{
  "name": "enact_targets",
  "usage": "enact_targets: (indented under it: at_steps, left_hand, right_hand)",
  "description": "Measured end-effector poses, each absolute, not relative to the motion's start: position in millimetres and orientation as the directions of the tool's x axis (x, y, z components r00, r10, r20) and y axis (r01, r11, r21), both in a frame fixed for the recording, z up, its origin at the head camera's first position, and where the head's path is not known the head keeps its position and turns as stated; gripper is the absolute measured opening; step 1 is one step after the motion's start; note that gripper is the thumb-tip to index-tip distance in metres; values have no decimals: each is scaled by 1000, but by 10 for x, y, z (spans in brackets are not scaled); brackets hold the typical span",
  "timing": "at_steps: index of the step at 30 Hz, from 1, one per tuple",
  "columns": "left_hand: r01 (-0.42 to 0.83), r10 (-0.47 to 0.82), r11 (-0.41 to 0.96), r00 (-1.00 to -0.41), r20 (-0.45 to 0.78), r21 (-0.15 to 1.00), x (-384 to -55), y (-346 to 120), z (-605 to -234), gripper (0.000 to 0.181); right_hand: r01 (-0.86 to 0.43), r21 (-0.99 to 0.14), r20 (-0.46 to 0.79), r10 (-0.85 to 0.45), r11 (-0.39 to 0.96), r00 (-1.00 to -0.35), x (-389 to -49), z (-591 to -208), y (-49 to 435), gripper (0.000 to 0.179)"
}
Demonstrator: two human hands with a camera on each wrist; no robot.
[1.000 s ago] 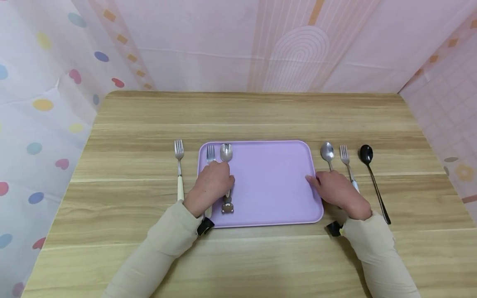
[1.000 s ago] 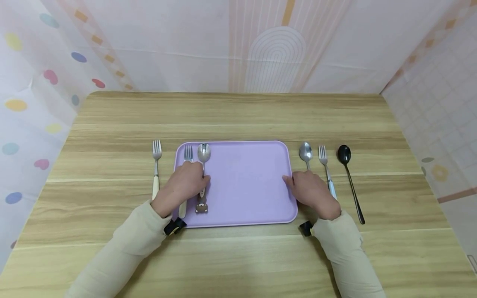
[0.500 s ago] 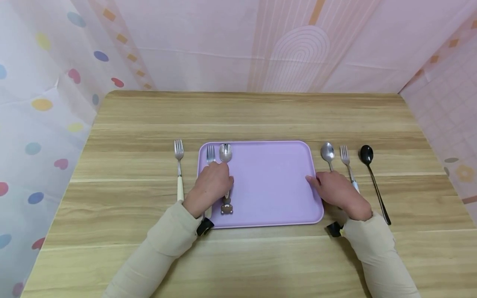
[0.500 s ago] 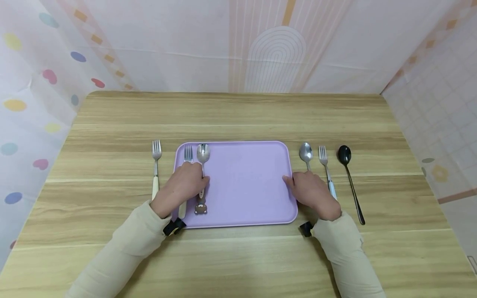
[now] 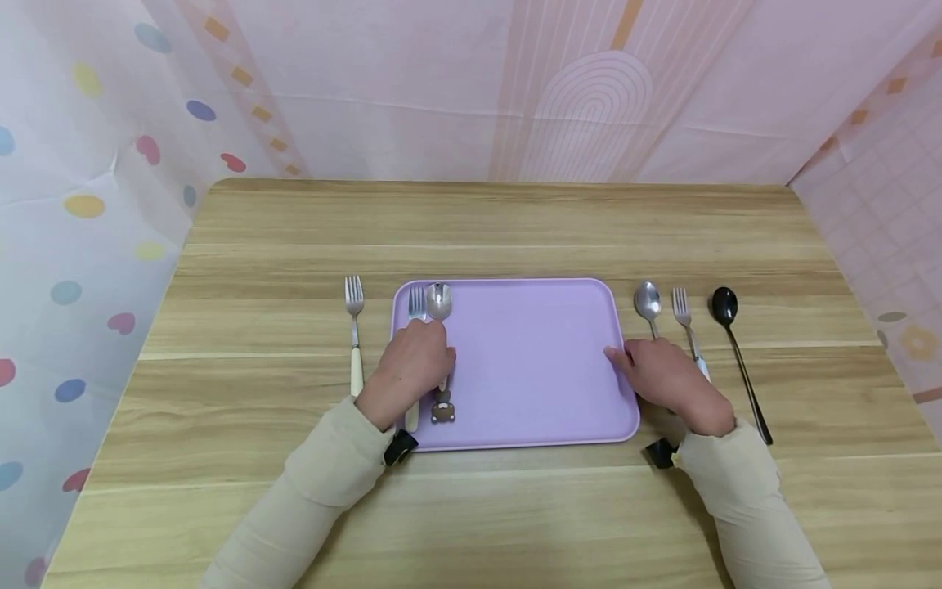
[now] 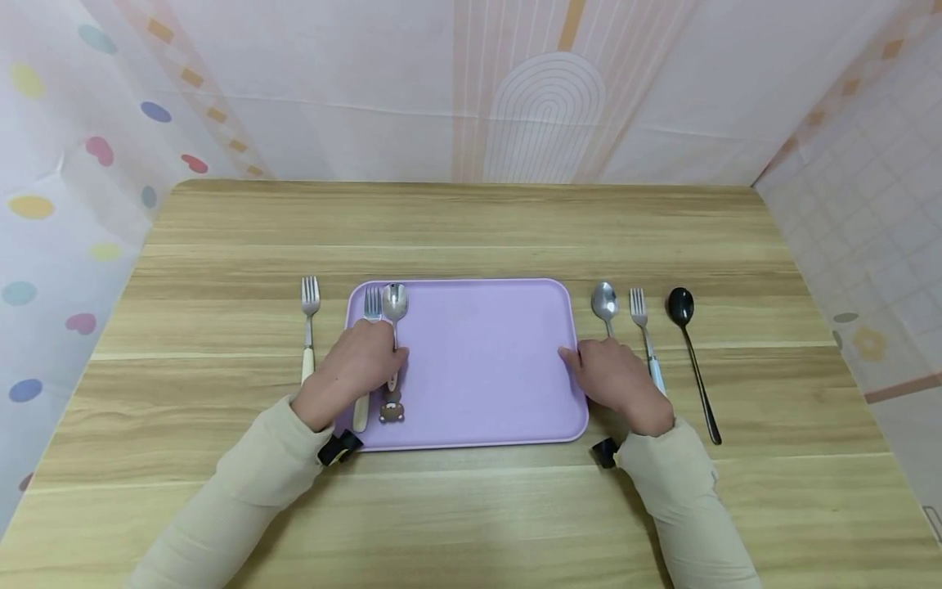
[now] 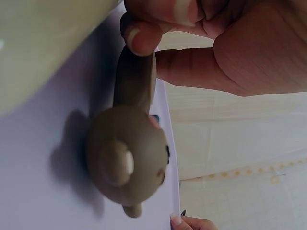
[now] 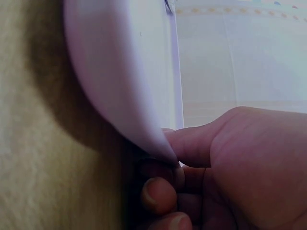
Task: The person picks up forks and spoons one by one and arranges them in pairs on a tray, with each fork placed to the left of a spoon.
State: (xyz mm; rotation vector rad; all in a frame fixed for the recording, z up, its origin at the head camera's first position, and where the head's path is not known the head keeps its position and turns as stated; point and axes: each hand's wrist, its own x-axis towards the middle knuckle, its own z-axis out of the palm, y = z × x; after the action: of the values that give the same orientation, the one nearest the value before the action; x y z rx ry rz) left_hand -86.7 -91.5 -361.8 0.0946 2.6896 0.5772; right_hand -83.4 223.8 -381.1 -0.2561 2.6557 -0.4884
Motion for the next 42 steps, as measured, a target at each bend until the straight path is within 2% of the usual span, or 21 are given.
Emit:
enact_targets:
  at_steps: [14,29,42]
  left_hand:
    - [-4,144,926,-921,-361,378,-861,-925,-3609,32]
    - [-28,127,914,-928,-350,406,-870,-948,-3572,34]
    - [-30,115,923,-930,-349,384,-870,-963,-3556,29]
  right_hand:
    - [-108,-371,-370,-254,922,-894,-835,-3827,2234,38]
    - [-107,-374,-369,-253,921,-894,-842,-3820,2245,37]
    - [-113,-370,-368,-257,922,-894,-833,-3799,2241,37]
